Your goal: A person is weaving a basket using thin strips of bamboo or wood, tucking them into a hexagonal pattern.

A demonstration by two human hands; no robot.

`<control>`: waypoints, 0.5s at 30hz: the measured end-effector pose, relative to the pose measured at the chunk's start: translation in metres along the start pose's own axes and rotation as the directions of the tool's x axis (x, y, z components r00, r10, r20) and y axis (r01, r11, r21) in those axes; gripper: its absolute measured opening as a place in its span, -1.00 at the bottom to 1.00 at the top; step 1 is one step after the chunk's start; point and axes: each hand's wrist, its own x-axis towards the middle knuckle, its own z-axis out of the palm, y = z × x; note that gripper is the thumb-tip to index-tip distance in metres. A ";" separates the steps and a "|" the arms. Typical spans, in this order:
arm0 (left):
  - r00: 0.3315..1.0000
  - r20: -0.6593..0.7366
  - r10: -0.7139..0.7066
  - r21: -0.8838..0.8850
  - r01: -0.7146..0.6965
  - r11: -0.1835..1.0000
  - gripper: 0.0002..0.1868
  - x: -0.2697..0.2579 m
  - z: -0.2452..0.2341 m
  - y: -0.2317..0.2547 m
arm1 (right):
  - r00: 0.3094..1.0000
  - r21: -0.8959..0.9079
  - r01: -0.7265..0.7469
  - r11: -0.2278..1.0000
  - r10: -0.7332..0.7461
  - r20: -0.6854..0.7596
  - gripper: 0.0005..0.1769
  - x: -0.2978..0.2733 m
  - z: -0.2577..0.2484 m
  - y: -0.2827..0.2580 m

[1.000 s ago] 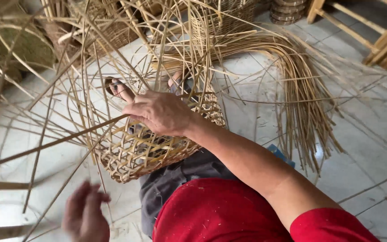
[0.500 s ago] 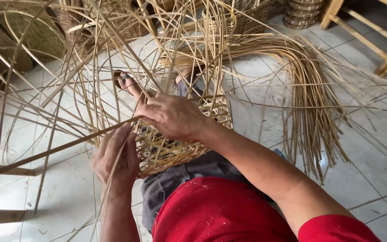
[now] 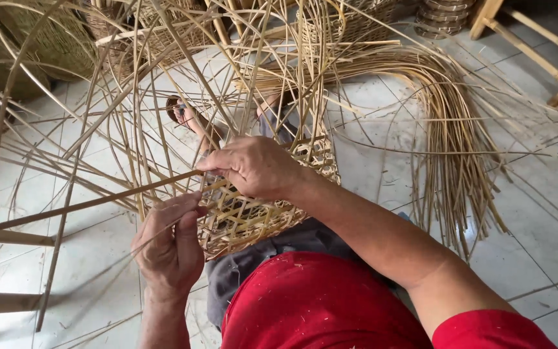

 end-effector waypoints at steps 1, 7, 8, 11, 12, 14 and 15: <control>1.000 0.007 -0.004 0.011 0.004 1.000 -0.94 -0.001 0.000 0.001 | 1.000 -0.011 -0.008 1.000 0.008 0.019 -0.80 -0.001 0.002 0.000; 0.937 0.349 0.025 0.360 -0.159 0.919 -0.89 0.076 -0.015 0.025 | 0.946 0.075 -0.196 0.978 0.168 0.276 -0.92 -0.016 0.005 -0.014; 0.938 0.346 0.019 0.363 -0.153 0.919 -0.89 0.086 -0.009 0.023 | 0.945 0.078 -0.195 0.978 0.166 0.282 -0.92 -0.011 0.002 -0.015; 0.820 0.533 -0.209 0.417 -0.040 0.908 -0.77 0.112 0.004 0.011 | 0.877 0.091 -0.346 0.934 0.287 0.386 -0.67 0.001 0.006 -0.008; 0.838 0.521 -0.164 0.413 -0.078 0.908 -0.77 0.116 0.008 0.003 | 0.900 0.000 -0.317 0.948 0.301 0.314 -0.69 0.000 0.015 0.001; 0.852 0.513 -0.108 0.402 -0.128 0.907 -0.76 0.120 0.008 -0.008 | 0.923 -0.099 -0.294 0.951 0.310 0.230 -0.65 0.001 0.024 0.017; 0.836 0.513 -0.196 0.405 -0.035 0.913 -0.78 0.119 0.003 -0.011 | 0.926 -0.043 -0.316 0.948 0.318 0.204 -0.60 0.000 0.026 0.022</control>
